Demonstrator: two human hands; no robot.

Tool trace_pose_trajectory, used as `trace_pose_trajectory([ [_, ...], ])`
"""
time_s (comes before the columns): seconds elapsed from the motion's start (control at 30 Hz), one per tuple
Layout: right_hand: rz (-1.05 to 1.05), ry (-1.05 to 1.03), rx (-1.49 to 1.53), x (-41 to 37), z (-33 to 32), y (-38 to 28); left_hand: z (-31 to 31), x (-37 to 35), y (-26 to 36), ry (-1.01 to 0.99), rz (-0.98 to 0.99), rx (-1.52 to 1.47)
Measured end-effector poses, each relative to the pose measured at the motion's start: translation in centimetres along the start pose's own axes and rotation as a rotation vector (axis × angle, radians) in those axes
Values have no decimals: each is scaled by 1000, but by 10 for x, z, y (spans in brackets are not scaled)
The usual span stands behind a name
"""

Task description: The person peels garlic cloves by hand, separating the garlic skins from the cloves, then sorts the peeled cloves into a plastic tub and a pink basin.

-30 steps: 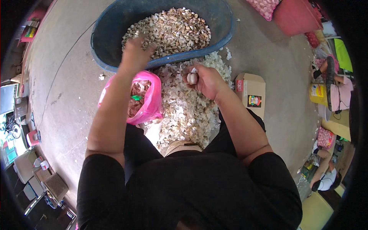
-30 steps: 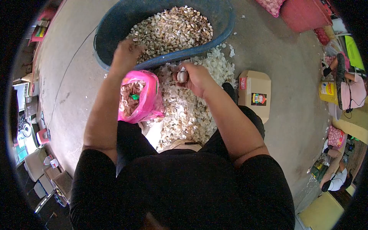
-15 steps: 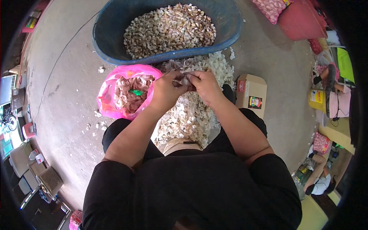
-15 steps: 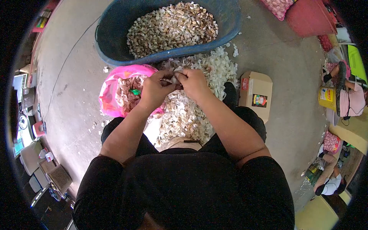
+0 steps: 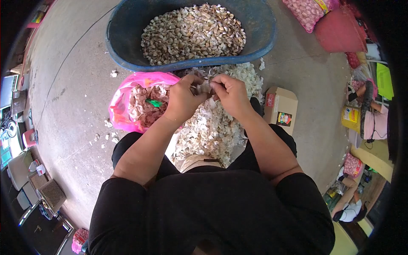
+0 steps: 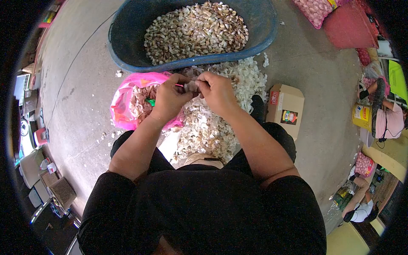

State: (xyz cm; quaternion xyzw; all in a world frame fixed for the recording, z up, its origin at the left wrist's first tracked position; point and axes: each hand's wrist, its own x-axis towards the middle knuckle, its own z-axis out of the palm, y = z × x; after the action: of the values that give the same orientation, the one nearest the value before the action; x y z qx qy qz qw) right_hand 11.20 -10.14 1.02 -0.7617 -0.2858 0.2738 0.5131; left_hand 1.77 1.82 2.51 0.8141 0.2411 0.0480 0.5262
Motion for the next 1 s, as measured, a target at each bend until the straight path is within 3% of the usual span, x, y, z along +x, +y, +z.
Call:
trace_pose_trajectory([
  [0.17, 176, -154, 235, 1, -14, -13, -5, 4, -5, 11, -99, -182],
  [0.37, 144, -221, 375, -1, -24, -18, -11, 5, -3, 49, -98, -224],
  [0.47, 187, -331, 336, 3, -37, -14, -8, 10, -12, -80, -272, -725],
  [0.57, -7, -104, -185, 0, -25, -8, -5, 12, -13, -154, -387, -1000],
  [0.7, -62, 0, 97, 2, -16, -12, -7, 11, -10, -296, -421, -1046],
  [0.87, -84, -68, -63, 2, -19, -5, -8, 10, 1, -369, -448, -851],
  [0.97, 16, -101, -28, 2, -18, -8, -2, 9, -9, -293, -253, -710],
  [1.0, 60, -121, 13, 1, -17, -9, -3, 10, -9, -307, -269, -703],
])
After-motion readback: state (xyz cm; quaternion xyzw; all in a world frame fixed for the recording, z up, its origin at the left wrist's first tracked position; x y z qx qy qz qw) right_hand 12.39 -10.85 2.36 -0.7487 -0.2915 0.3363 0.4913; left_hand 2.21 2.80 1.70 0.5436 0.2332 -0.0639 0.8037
